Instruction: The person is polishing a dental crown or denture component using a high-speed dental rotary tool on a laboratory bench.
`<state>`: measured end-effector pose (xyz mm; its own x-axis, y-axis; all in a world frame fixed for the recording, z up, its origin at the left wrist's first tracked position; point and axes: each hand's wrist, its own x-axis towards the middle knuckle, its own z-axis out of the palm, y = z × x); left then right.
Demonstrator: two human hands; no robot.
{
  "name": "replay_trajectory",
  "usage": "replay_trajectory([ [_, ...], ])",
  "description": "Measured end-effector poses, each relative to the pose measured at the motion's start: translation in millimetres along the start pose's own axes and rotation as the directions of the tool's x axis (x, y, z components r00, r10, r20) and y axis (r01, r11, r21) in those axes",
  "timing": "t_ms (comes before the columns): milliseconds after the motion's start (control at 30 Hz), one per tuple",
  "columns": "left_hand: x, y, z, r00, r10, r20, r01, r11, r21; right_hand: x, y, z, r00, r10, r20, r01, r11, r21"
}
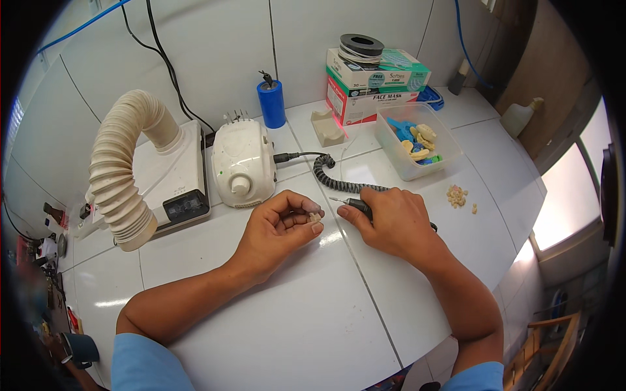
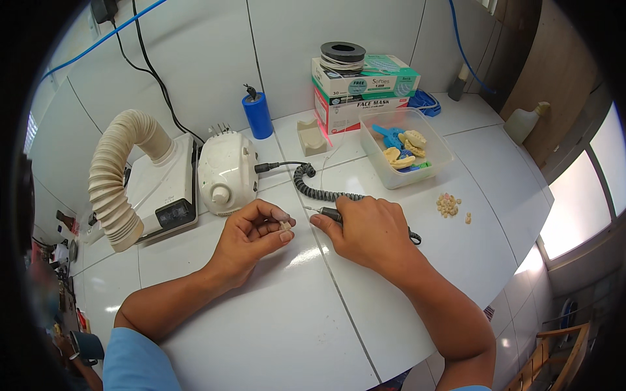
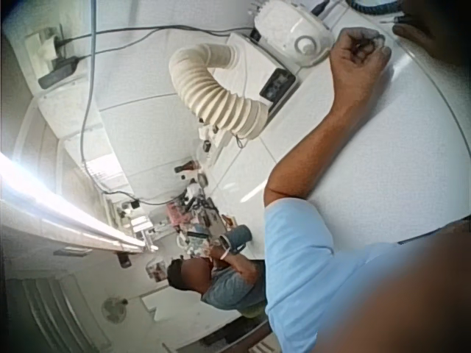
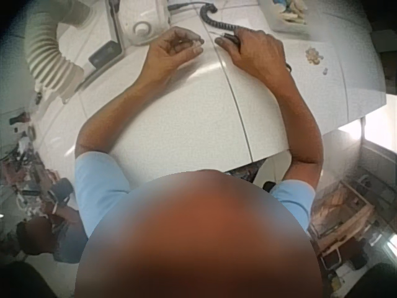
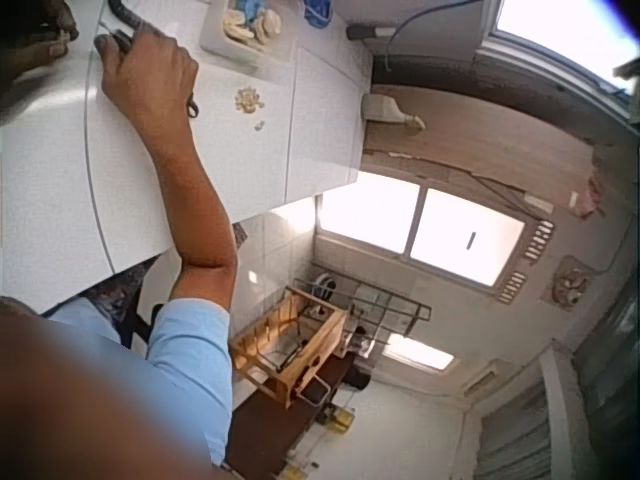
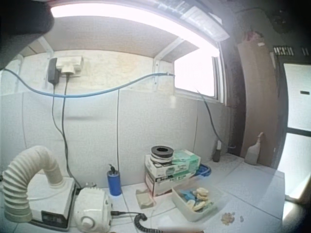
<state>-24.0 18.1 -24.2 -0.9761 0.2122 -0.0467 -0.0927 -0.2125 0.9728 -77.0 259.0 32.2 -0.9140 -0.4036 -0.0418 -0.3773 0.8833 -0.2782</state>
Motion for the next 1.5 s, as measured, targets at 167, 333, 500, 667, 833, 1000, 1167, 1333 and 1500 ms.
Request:
replay_trajectory([
  [167, -3.5, 5.8, 3.0, 1.000, -0.014, -0.020, 0.016, 0.998, 0.060, -16.9, 10.7, 5.2, 0.984, -0.157, -0.078, 0.163, 0.984, 0.076],
  [333, -6.9, 4.8, 5.7, 0.999, -0.001, -0.032, 0.005, 0.991, 0.135, -19.5, 9.6, -1.6, 0.982, -0.186, -0.043, 0.190, 0.972, 0.137],
  [500, -11.8, 5.1, 8.1, 0.998, 0.021, -0.058, -0.008, 0.977, 0.215, -23.5, 6.0, 3.8, 0.972, -0.234, -0.033, 0.236, 0.961, 0.143],
  [667, -14.2, 6.8, 9.2, 0.998, 0.005, -0.055, 0.007, 0.976, 0.217, -22.7, 7.2, -2.5, 0.977, -0.211, 0.001, 0.207, 0.962, 0.180],
  [833, -13.8, 7.6, 10.8, 0.999, 0.033, -0.041, -0.021, 0.966, 0.259, -22.4, 7.5, -1.4, 0.977, -0.215, -0.003, 0.212, 0.963, 0.165],
  [1000, -14.4, 5.9, 11.9, 0.998, 0.025, -0.064, -0.010, 0.975, 0.222, -22.9, 6.6, -0.7, 0.979, -0.204, 0.007, 0.201, 0.968, 0.149],
  [1167, -15.8, 5.5, 10.4, 0.998, 0.035, -0.044, -0.021, 0.956, 0.291, -23.3, 5.5, -1.1, 0.980, -0.197, 0.029, 0.189, 0.968, 0.167],
  [1333, -15.9, 3.2, 8.2, 0.999, 0.050, -0.020, -0.042, 0.953, 0.301, -23.3, 6.6, 1.1, 0.976, -0.216, 0.017, 0.211, 0.967, 0.146],
  [1500, -15.8, 7.0, 10.9, 0.999, 0.044, -0.026, -0.034, 0.950, 0.309, -22.8, 6.7, 1.5, 0.975, -0.222, 0.003, 0.219, 0.964, 0.151],
])
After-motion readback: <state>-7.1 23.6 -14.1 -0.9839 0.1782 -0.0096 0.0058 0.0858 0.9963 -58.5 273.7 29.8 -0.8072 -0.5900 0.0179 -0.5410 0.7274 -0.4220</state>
